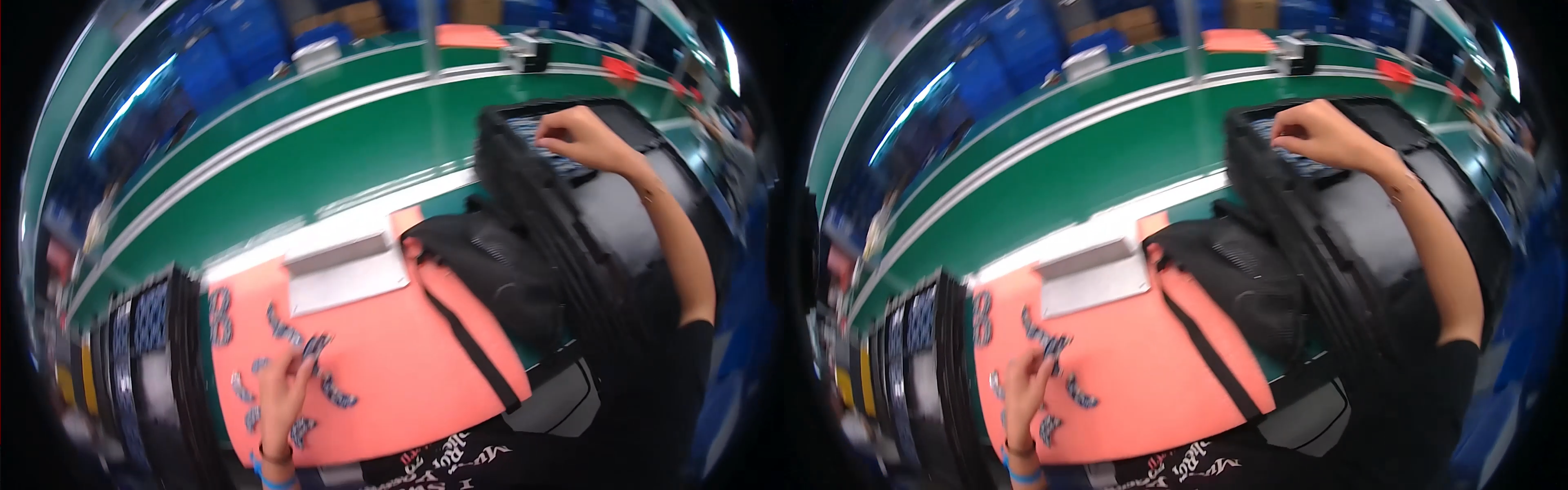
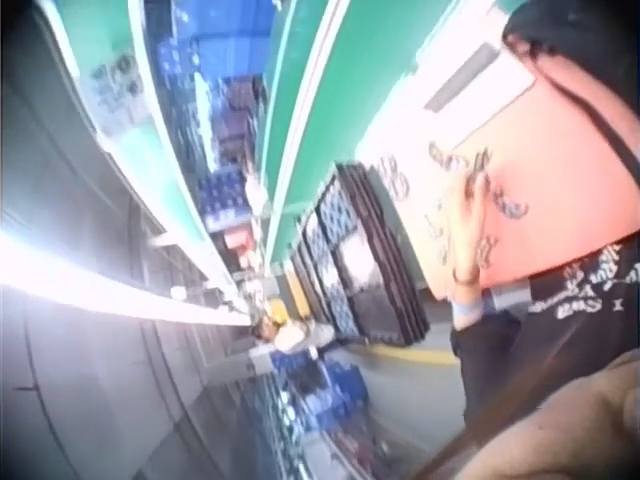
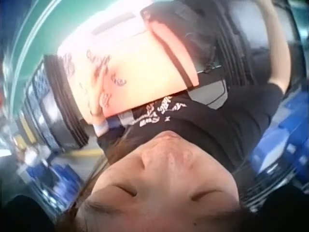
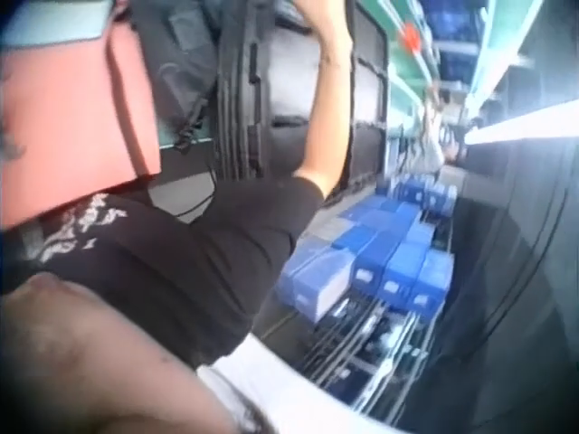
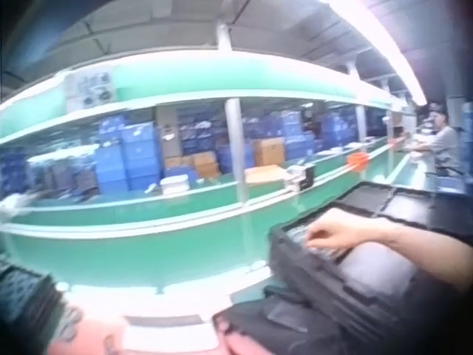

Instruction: Breaking apart panels of circuit boards and placing individual components into a component storage tray.

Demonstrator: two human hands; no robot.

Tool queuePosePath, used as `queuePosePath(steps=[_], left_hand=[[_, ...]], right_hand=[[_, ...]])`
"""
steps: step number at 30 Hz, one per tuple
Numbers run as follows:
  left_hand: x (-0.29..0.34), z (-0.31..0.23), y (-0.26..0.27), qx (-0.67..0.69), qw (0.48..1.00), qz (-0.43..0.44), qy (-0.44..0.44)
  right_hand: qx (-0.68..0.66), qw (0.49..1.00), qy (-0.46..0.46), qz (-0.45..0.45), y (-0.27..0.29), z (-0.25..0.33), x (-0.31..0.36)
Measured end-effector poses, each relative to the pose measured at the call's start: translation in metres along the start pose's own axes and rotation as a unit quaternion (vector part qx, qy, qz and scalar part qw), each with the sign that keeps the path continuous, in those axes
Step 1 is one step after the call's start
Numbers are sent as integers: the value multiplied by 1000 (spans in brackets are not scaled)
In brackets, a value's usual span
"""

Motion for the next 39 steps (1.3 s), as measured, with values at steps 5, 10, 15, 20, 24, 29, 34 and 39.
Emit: queuePosePath(steps=[5, 10, 15, 20, 24, 29, 34, 39], left_hand=[[-19, -20, -4, 233, 969, -63, 53], [-20, -46, -16, 296, 953, -54, 24], [8, -23, -6, 148, 987, -6, 59], [47, -1, -11, -2, 994, 74, 76], [46, -5, -24, 61, 994, 48, 75], [47, 2, -28, 101, 990, 26, 93], [43, -1, -33, 121, 989, 21, 82], [44, 5, -37, 154, 984, 0, 85]], right_hand=[[-170, 964, 105, 177, -76, 160, 20], [-209, 911, 117, 335, -165, 213, 45], [-160, 896, 184, 371, -205, 227, 61], [-99, 851, 255, 449, -264, 236, 74], [-31, 882, 332, 332, -274, 256, 75], [-126, 917, 252, 282, -284, 246, 63], [-150, 916, 247, 279, -291, 238, 62], [-182, 913, 184, 316, -294, 235, 58]])
Point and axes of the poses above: each hand's wrist, its own x-axis away from the middle knuckle, its own y-axis out of the back of the hand, z = x × y, the point moved 7 cm from there along -x, towards the middle knuckle, and after that the axes turned 15 degrees about -y, right-handed, at the moved point
